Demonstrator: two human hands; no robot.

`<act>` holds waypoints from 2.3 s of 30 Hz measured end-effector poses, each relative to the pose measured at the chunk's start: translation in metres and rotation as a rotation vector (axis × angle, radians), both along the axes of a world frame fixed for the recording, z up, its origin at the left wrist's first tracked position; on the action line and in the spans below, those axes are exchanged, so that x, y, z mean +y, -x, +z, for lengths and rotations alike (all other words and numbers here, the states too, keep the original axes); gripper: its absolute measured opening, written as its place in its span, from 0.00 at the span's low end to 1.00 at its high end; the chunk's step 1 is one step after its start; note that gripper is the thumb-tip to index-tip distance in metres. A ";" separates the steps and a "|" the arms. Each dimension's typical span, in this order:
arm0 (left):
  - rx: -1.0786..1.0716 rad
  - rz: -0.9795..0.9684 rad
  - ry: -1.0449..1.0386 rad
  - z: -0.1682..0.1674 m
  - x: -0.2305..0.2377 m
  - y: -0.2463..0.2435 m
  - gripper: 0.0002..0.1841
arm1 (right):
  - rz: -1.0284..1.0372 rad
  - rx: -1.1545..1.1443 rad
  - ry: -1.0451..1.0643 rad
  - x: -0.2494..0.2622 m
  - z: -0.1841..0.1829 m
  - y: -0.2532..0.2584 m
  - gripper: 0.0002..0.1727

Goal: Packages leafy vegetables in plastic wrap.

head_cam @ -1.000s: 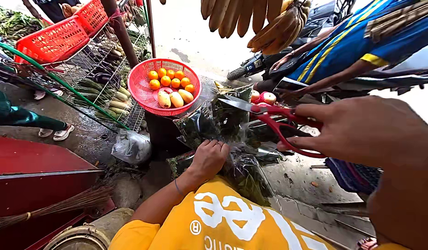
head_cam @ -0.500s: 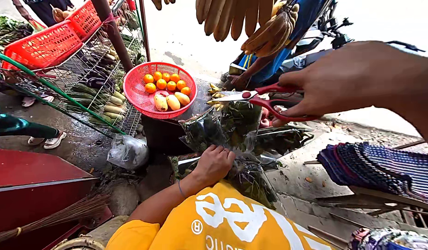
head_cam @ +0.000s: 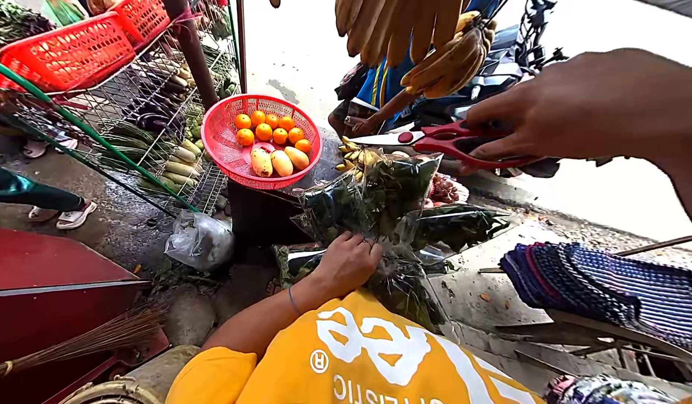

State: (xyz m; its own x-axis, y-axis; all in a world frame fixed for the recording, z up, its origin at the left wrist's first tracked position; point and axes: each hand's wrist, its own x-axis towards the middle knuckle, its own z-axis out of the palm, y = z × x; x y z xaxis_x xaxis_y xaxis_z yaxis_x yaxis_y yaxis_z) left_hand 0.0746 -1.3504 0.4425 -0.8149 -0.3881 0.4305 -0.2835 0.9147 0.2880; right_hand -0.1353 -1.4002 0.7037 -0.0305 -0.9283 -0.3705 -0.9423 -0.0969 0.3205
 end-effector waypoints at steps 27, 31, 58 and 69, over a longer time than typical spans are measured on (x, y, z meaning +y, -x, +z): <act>0.080 0.138 -0.076 -0.022 -0.029 -0.017 0.09 | -0.726 -0.681 0.456 0.195 -0.167 0.082 0.40; 0.072 0.146 -0.066 -0.021 -0.024 -0.015 0.09 | -0.702 -0.559 0.449 0.190 -0.151 0.080 0.35; 0.055 0.363 -0.387 -0.001 -0.030 -0.012 0.06 | -0.621 -0.966 0.728 0.234 -0.187 0.088 0.37; 0.099 0.601 -0.461 0.017 -0.033 -0.004 0.11 | -0.445 -1.026 0.775 0.263 -0.220 0.090 0.45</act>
State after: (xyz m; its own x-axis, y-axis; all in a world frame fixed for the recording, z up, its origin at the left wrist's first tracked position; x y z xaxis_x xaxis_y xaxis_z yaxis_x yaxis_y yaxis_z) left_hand 0.0781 -1.3831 0.4596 -0.3731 -0.9106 0.1777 -0.6477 0.3927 0.6529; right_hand -0.2253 -1.1376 0.4835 -0.4082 -0.8906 0.2005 -0.6916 0.1584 -0.7046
